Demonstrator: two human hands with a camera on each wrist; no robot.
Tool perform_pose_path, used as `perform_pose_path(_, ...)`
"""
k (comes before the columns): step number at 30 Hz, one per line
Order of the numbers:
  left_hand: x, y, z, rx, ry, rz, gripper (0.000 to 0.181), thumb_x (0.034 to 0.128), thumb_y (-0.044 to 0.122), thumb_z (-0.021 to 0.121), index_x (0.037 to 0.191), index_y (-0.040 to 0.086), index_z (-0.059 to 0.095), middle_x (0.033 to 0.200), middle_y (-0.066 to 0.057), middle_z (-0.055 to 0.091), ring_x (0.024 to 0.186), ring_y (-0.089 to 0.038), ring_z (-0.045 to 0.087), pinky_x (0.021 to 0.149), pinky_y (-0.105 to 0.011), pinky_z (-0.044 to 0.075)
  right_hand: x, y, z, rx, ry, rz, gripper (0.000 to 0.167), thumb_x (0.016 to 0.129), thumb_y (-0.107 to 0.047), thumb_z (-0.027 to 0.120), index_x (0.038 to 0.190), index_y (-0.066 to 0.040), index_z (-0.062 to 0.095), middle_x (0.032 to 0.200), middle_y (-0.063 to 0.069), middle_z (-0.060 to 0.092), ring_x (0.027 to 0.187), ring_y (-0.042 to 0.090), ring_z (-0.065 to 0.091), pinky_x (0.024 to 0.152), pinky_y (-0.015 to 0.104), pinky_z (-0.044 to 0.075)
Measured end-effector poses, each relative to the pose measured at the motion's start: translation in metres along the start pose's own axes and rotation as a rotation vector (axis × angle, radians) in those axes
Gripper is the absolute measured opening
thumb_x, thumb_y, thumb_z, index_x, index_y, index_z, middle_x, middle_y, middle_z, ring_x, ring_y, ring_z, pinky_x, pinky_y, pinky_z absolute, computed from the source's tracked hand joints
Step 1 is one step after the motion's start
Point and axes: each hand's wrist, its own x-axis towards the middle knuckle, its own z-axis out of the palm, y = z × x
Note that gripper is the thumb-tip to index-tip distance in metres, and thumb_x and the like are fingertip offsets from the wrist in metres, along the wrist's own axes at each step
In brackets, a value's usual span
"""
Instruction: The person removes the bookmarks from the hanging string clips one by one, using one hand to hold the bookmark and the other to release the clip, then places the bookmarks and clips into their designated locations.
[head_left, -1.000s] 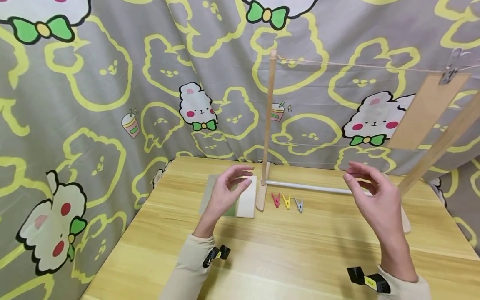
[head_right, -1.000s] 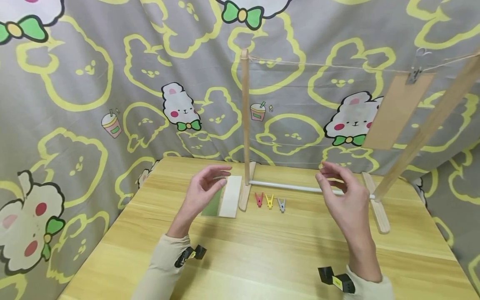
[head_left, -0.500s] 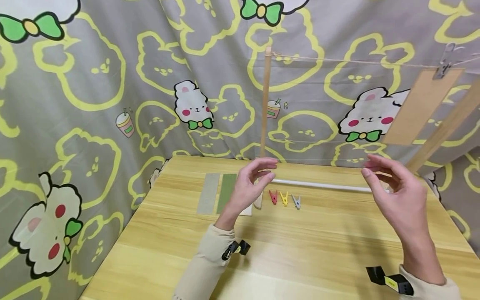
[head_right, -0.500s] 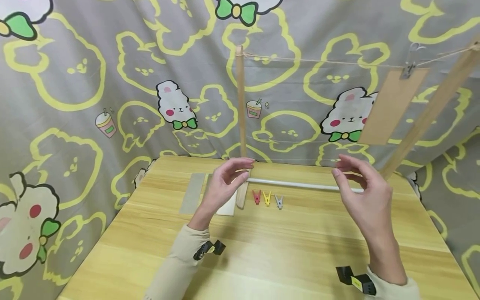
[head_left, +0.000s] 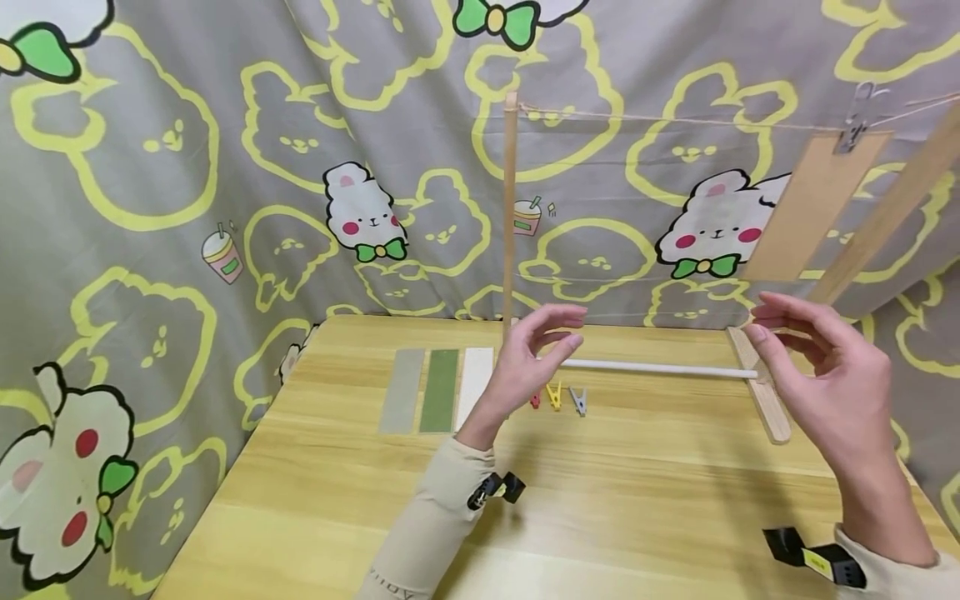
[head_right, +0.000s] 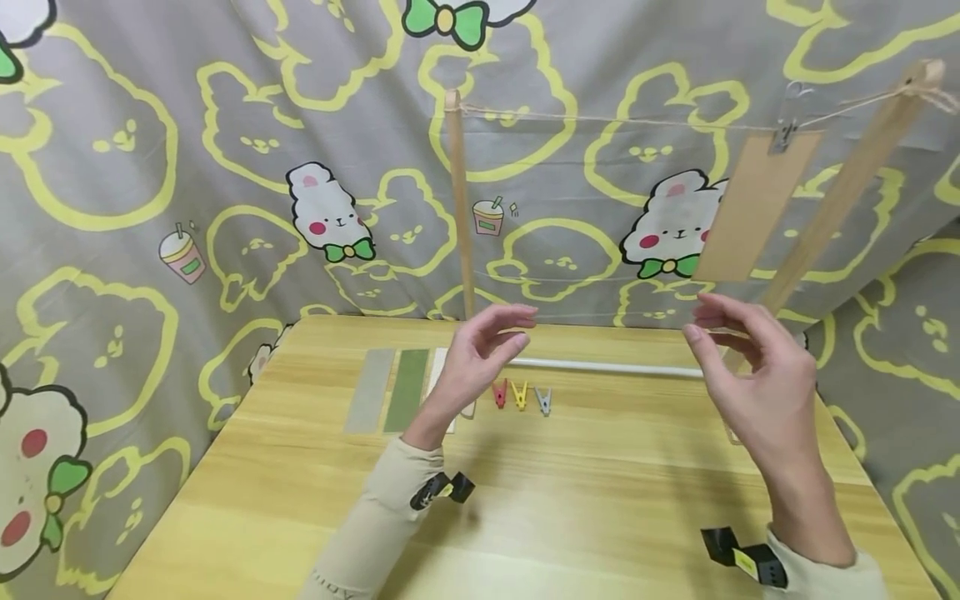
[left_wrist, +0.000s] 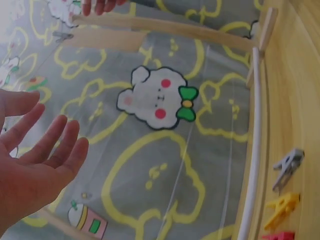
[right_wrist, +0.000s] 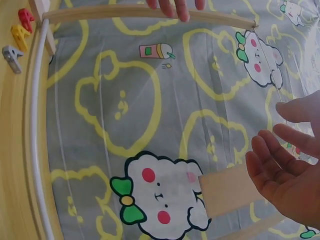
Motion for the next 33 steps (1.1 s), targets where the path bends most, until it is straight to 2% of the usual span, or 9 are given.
perform_pose_path(5,0.011,-0.003,0.014,-0.009,-0.018,-0.009,0.031,0.0989,-0.002,0.064,0.13,-0.005,0.061,0.13,-0.021,0.064,0.119,-0.027,0.063,0.104,-0.045,0.052,0.004,0.001,-0.011,-0.02,0.01,0.016,0.04,0.088,0.013,0.071,0.127,0.005,0.068,0.11,-0.002,0.071,0.099,0.007,0.065,0.09,0.011,0.049)
perform_pose_path(12,0.028,-0.01,0.035,-0.018,-0.017,-0.033,0.03,0.1,0.001,0.064,0.129,-0.004,0.062,0.13,-0.02,0.064,0.118,-0.023,0.064,0.105,-0.04,0.052,0.015,0.004,-0.023,-0.043,0.051,-0.015,0.038,0.088,0.011,0.071,0.126,0.006,0.069,0.112,-0.004,0.07,0.099,0.005,0.065,0.09,0.01,0.048)
perform_pose_path(19,0.039,-0.017,0.051,0.003,-0.033,-0.068,0.031,0.0994,0.0,0.064,0.13,-0.004,0.061,0.131,-0.02,0.064,0.118,-0.021,0.064,0.103,-0.032,0.052,0.023,0.0,-0.03,-0.198,0.018,-0.019,0.041,0.094,0.001,0.068,0.134,-0.008,0.068,0.116,-0.02,0.06,0.104,-0.002,0.057,0.095,0.008,0.044)
perform_pose_path(22,0.044,-0.02,0.056,0.015,-0.022,-0.08,0.032,0.0989,0.0,0.065,0.13,-0.002,0.062,0.13,-0.017,0.065,0.117,-0.016,0.064,0.101,-0.029,0.053,0.03,-0.001,-0.032,-0.233,0.021,-0.039,0.04,0.096,-0.002,0.067,0.136,-0.01,0.067,0.116,-0.025,0.056,0.106,-0.004,0.054,0.097,0.009,0.043)
perform_pose_path(24,0.047,-0.021,0.06,0.013,-0.004,-0.082,0.031,0.0985,0.0,0.066,0.13,-0.002,0.063,0.129,-0.016,0.066,0.116,-0.013,0.064,0.1,-0.028,0.053,0.035,0.001,-0.033,-0.257,0.024,-0.052,0.04,0.097,-0.001,0.066,0.136,-0.006,0.066,0.118,-0.027,0.054,0.109,-0.006,0.052,0.099,0.009,0.042)
perform_pose_path(28,0.058,-0.018,0.073,0.012,0.015,-0.078,0.03,0.0988,0.003,0.067,0.128,-0.001,0.064,0.13,-0.014,0.066,0.114,-0.006,0.062,0.1,-0.025,0.052,0.047,0.004,-0.038,-0.269,0.035,-0.072,0.04,0.097,0.002,0.064,0.137,-0.002,0.064,0.12,-0.028,0.052,0.112,-0.006,0.05,0.1,0.01,0.041)
perform_pose_path(33,0.071,-0.017,0.092,0.039,-0.016,-0.084,0.028,0.1006,0.009,0.066,0.128,0.004,0.064,0.13,-0.006,0.066,0.115,0.003,0.057,0.1,-0.02,0.05,0.065,0.008,-0.049,-0.253,0.077,-0.105,0.04,0.098,-0.002,0.063,0.138,-0.007,0.063,0.12,-0.026,0.054,0.111,-0.005,0.051,0.101,0.012,0.042)
